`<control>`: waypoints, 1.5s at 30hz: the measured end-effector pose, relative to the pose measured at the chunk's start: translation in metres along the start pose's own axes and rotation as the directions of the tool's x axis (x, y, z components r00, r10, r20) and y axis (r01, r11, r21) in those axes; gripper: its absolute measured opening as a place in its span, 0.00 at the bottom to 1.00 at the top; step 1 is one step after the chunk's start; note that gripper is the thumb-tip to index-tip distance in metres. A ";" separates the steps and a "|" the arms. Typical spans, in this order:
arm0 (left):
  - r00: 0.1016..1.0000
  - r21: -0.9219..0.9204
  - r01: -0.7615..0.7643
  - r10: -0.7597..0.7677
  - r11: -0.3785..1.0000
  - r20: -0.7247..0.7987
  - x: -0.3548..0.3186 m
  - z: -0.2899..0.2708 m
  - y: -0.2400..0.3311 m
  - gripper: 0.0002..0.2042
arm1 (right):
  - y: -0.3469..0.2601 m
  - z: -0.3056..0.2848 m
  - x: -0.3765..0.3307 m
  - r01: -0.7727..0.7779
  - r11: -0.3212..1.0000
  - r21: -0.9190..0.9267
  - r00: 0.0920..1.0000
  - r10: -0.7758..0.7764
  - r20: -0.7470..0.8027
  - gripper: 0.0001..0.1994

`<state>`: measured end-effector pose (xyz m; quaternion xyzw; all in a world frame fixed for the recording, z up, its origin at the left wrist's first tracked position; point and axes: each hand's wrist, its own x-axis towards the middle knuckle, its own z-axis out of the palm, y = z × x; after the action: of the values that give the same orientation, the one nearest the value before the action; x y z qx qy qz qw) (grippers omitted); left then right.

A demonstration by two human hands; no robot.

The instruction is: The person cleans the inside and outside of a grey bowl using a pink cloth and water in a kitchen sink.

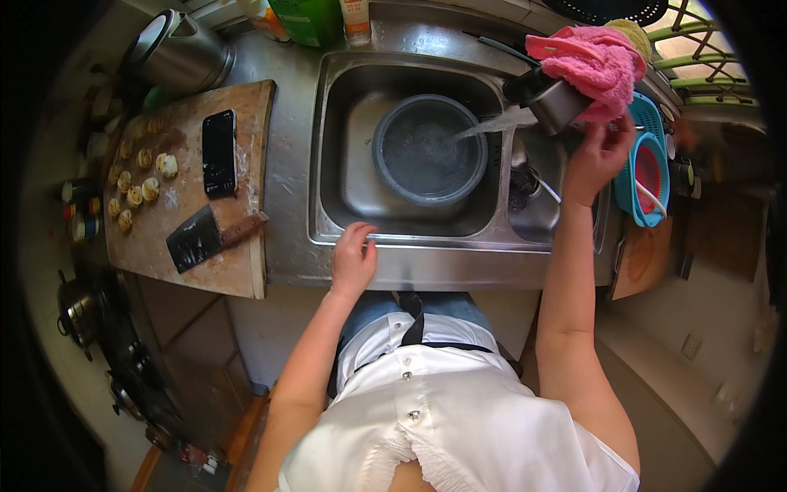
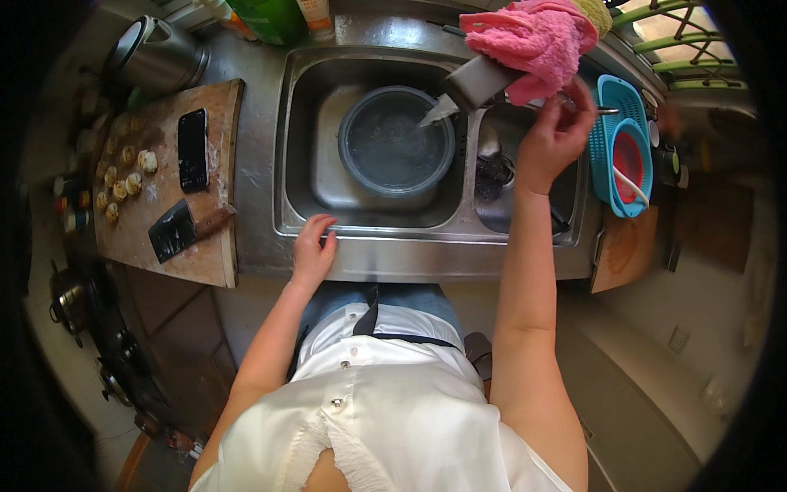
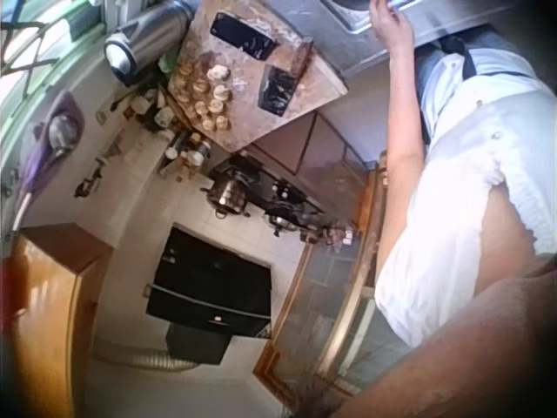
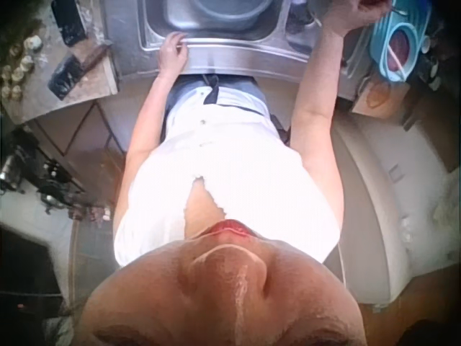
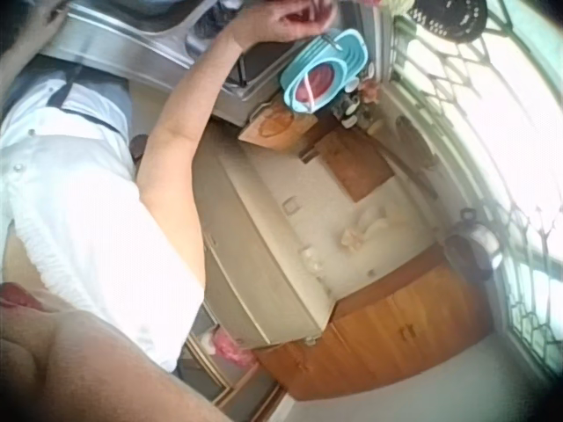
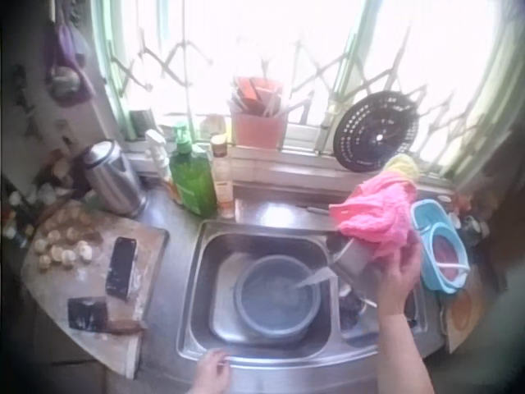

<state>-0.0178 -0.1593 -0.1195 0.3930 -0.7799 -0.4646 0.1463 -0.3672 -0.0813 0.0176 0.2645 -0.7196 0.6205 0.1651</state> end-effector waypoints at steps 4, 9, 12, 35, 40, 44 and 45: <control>0.997 0.083 -0.011 0.017 0.996 -0.077 0.007 0.005 0.005 0.10 | -0.048 0.008 0.034 0.491 0.869 -0.055 0.866 -0.481 0.134 0.13; 0.994 0.075 0.003 0.005 0.997 -0.110 0.018 0.026 0.019 0.09 | -0.087 0.002 0.037 0.764 0.643 -0.051 0.603 -0.685 0.408 0.18; 0.995 0.035 0.006 -0.003 0.999 -0.096 0.013 0.049 0.023 0.10 | -0.093 -0.002 0.044 0.868 0.495 -0.048 0.433 -0.706 0.560 0.16; 0.976 0.458 0.036 0.067 0.888 -0.207 0.020 0.069 0.005 0.04 | -0.041 -0.033 0.043 0.326 0.934 0.145 0.931 -0.344 0.121 0.16; 0.977 0.500 0.052 0.060 0.864 -0.207 0.020 0.072 0.004 0.04 | -0.076 0.003 0.062 0.636 0.765 0.101 0.666 -0.610 0.429 0.07; 0.976 0.496 0.073 0.040 0.865 -0.214 0.022 0.071 0.003 0.04 | -0.079 -0.007 0.058 0.610 0.792 -0.028 0.763 -0.578 0.289 0.14; 0.977 0.497 0.072 0.040 0.865 -0.212 0.023 0.071 0.003 0.04 | -0.085 -0.010 0.057 0.615 0.784 0.079 0.766 -0.618 0.176 0.14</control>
<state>-0.0762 -0.1326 -0.1570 0.4717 -0.8501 -0.2018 0.1186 -0.3641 -0.0888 0.1195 0.5460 -0.6002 0.5091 0.2871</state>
